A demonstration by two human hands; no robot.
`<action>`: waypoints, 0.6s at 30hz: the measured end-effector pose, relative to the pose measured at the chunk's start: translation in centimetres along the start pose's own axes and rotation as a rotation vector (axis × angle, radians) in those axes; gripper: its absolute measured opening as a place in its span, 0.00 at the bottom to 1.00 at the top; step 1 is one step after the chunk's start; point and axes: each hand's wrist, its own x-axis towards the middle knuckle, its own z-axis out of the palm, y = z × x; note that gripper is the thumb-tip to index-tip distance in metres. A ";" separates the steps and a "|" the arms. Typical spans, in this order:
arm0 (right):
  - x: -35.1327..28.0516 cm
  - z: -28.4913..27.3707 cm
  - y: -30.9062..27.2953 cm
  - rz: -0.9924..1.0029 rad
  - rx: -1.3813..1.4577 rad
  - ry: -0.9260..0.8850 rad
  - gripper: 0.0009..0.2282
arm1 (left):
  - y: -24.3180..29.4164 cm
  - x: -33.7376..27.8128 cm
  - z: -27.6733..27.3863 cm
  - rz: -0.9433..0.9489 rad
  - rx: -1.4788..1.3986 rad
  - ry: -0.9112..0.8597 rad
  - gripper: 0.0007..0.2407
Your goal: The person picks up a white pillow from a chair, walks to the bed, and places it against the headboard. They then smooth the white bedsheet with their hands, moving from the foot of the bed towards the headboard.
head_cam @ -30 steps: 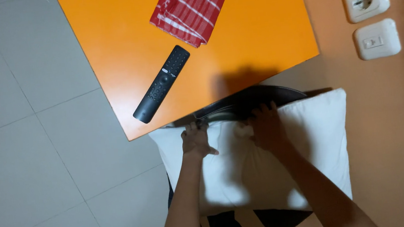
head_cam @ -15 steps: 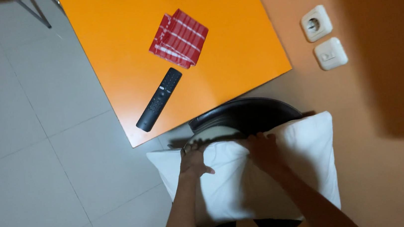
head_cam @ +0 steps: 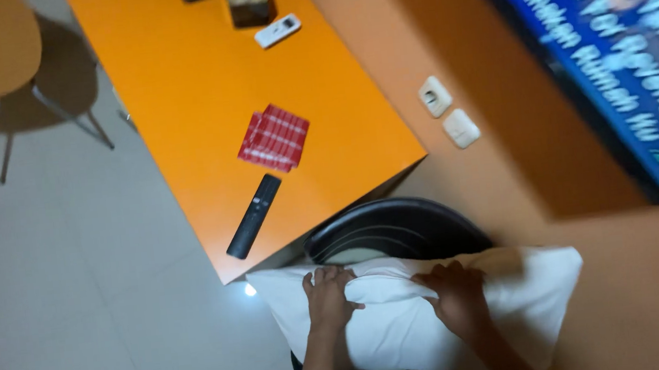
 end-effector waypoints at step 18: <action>-15.9 -4.8 5.7 0.644 0.292 0.525 0.24 | 22.8 3.5 -1.7 0.675 0.325 -0.140 0.20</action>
